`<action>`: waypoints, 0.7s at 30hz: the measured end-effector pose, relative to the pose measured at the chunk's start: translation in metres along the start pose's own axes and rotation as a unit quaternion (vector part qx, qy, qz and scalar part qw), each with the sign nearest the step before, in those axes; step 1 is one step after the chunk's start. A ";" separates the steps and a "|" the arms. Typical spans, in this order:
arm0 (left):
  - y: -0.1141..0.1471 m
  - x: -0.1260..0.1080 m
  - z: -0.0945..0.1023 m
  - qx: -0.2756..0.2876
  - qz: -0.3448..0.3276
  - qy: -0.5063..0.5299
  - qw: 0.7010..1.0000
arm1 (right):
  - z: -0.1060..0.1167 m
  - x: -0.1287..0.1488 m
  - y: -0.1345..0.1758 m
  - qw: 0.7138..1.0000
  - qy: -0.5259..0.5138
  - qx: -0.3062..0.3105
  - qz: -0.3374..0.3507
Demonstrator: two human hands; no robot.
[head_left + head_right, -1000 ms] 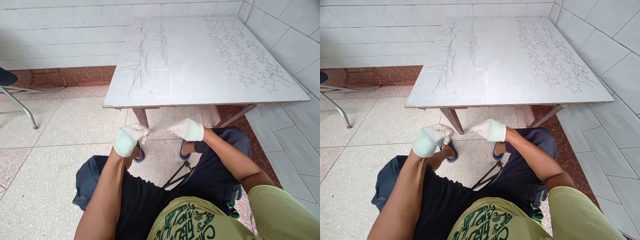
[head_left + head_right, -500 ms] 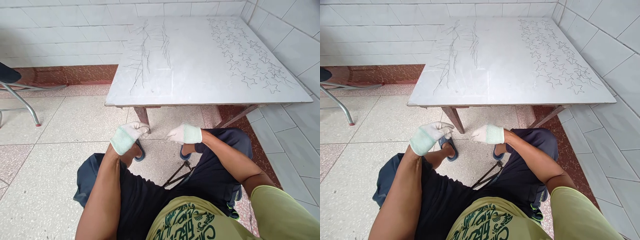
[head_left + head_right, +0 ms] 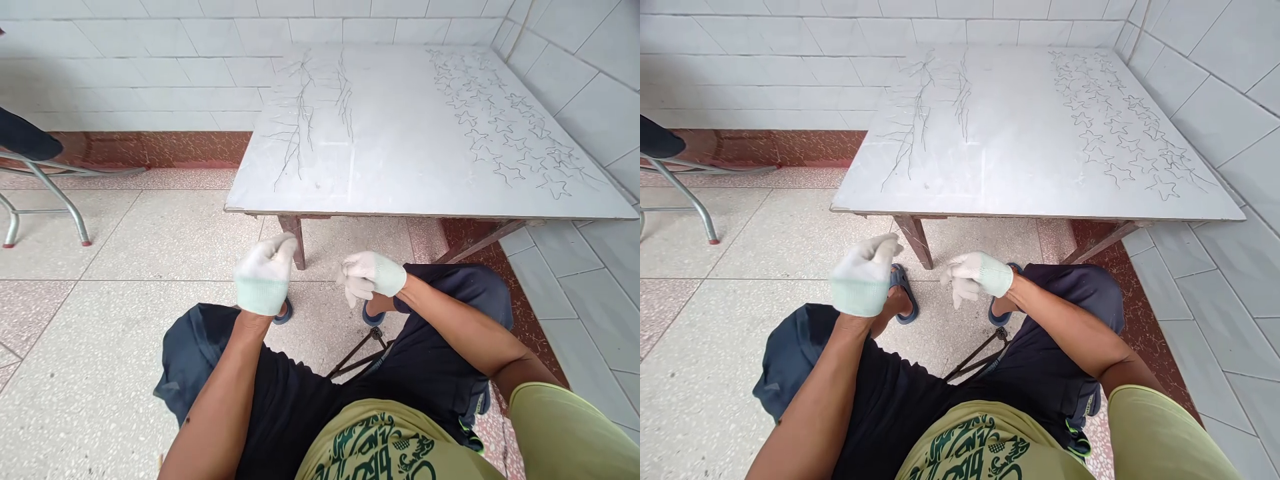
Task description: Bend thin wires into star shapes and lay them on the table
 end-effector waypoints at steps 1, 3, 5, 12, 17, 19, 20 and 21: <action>0.001 0.001 -0.010 0.066 -0.002 0.023 0.998 | -0.002 -0.003 -0.002 1.000 -0.023 0.012 -0.001; 0.002 0.002 -0.027 0.165 -0.007 0.083 0.983 | -0.005 -0.007 -0.004 0.999 -0.041 0.023 -0.014; 0.003 0.003 -0.037 0.189 0.000 0.127 0.974 | -0.006 -0.010 -0.005 0.999 -0.028 0.016 -0.028; 0.003 0.013 -0.045 0.178 0.066 0.185 0.964 | -0.003 -0.013 -0.002 0.981 0.162 -0.099 -0.051; 0.007 0.012 -0.043 0.196 0.061 0.208 0.956 | 0.000 -0.010 -0.002 0.948 0.287 -0.124 -0.064; 0.006 0.014 -0.045 0.209 0.061 0.233 0.948 | 0.003 -0.008 0.000 0.954 0.272 -0.109 -0.062; 0.006 0.016 -0.047 0.217 0.061 0.241 0.944 | 0.005 -0.007 0.001 0.963 0.246 -0.094 -0.063; 0.005 0.018 -0.048 0.222 0.060 0.245 0.942 | 0.006 -0.007 0.003 0.972 0.212 -0.075 -0.065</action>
Point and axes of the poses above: each hand's wrist, its own y-axis away from the middle knuckle, its own z-axis out of the back of the hand, x = y × z, the point moved 4 cm from there along -y, towards the middle knuckle, and after that the axes turned 6 degrees about x, right-handed, at the moved point
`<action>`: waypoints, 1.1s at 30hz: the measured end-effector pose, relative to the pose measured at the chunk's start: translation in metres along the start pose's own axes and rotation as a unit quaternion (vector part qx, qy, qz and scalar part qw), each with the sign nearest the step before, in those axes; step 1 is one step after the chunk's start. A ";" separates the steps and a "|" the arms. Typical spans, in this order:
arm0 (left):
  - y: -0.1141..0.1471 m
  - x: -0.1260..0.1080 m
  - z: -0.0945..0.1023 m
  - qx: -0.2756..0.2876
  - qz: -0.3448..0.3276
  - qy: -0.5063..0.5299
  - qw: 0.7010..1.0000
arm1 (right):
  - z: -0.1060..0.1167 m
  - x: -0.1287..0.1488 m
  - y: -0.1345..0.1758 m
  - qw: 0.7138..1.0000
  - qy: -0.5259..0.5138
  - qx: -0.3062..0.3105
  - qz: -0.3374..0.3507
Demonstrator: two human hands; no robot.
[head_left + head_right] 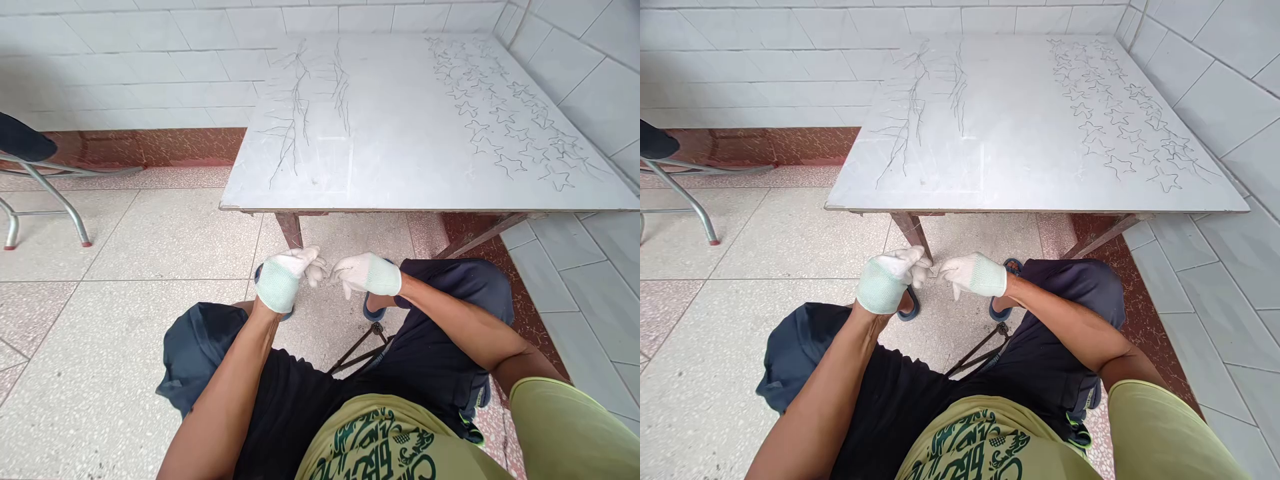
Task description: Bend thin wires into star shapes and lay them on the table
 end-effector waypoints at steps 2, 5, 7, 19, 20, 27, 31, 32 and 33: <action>-0.002 0.002 0.001 0.002 -0.007 0.001 1.000 | 0.001 -0.001 0.003 0.997 -0.068 0.044 -0.005; -0.001 0.000 0.000 -0.001 -0.028 -0.005 1.000 | -0.001 -0.003 0.004 0.989 -0.117 0.087 -0.011; 0.004 -0.003 -0.001 -0.014 -0.031 -0.018 0.999 | -0.006 -0.003 0.003 0.982 -0.152 0.115 -0.004; 0.027 -0.026 -0.007 -0.006 -0.067 -0.132 0.989 | -0.014 -0.001 0.008 0.930 -0.254 0.264 -0.017; 0.026 -0.026 -0.007 -0.017 -0.063 -0.131 0.989 | -0.013 0.000 0.008 0.940 -0.238 0.244 -0.015; 0.018 -0.024 -0.001 -0.124 -0.064 -0.080 0.987 | -0.010 0.020 0.005 0.977 -0.190 0.080 0.049; 0.011 -0.020 0.004 -0.166 -0.070 -0.084 0.980 | -0.010 0.028 0.003 0.989 -0.134 0.002 0.069; 0.010 -0.019 0.004 -0.173 -0.069 -0.091 0.978 | -0.009 0.028 0.003 0.995 -0.078 -0.017 0.059; 0.009 -0.018 0.005 -0.180 -0.066 -0.101 0.976 | -0.008 0.028 0.002 0.998 0.000 -0.034 0.047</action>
Point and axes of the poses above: each hand's wrist, its own y-axis away from the middle knuckle, its own z-axis out of the back of the hand, x = y × z, the point moved 4 cm from there along -y, towards the middle knuckle, and after that the axes turned 6 degrees about x, right-handed, at the moved point
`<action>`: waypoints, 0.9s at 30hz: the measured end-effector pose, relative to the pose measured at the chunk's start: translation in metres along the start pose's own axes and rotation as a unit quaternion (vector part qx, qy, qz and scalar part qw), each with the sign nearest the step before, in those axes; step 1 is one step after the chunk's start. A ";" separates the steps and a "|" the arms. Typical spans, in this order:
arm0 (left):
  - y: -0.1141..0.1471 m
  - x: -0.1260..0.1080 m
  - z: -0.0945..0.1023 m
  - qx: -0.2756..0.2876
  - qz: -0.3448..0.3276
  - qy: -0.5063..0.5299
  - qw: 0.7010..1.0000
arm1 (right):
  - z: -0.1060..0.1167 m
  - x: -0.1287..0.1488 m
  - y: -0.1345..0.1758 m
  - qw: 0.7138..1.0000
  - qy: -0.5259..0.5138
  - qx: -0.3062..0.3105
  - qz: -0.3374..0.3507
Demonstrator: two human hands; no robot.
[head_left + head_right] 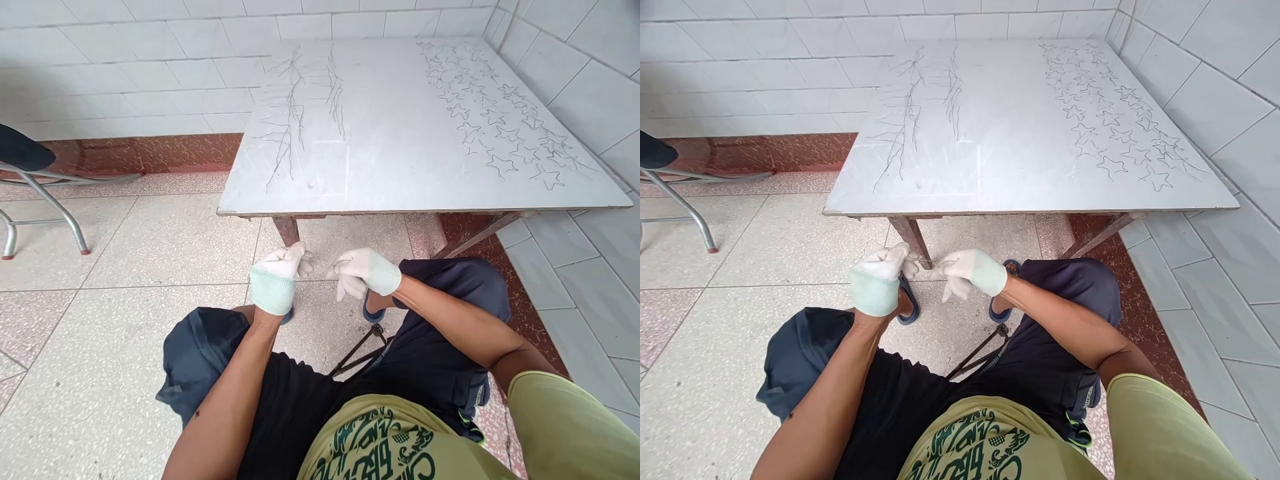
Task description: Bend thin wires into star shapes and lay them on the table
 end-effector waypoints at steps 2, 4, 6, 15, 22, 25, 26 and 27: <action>-0.001 0.001 0.000 -0.011 0.008 -0.022 1.000 | 0.004 0.001 -0.001 0.985 0.169 -0.022 -0.013; -0.001 0.000 0.000 -0.023 0.020 -0.044 0.999 | 0.009 0.002 -0.002 0.964 0.265 -0.033 -0.011; 0.000 -0.002 0.000 -0.032 0.035 -0.065 0.997 | 0.014 0.005 -0.003 0.953 0.301 -0.032 0.003; 0.001 -0.006 -0.003 0.007 0.039 -0.069 0.997 | 0.015 0.016 -0.003 0.869 0.487 -0.076 -0.034; -0.003 0.008 -0.015 0.047 0.044 -0.023 0.998 | -0.003 -0.006 -0.006 0.940 0.333 -0.019 -0.078; -0.003 0.010 -0.017 0.053 0.039 -0.005 0.998 | -0.004 -0.010 -0.005 0.936 0.349 -0.016 -0.052; -0.003 0.011 -0.017 0.050 0.036 -0.006 0.998 | -0.004 -0.012 -0.005 0.929 0.368 -0.012 -0.032; -0.003 0.012 -0.017 0.043 0.035 -0.009 0.998 | -0.005 -0.014 -0.004 0.922 0.386 -0.008 -0.015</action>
Point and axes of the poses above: each hand's wrist, its own y-axis away from the middle knuckle, its own z-axis out of the back of the hand, x = y × z, the point moved 4 cm from there along -y, towards the middle knuckle, and after that the axes turned 6 degrees about x, right-handed, at the moved point
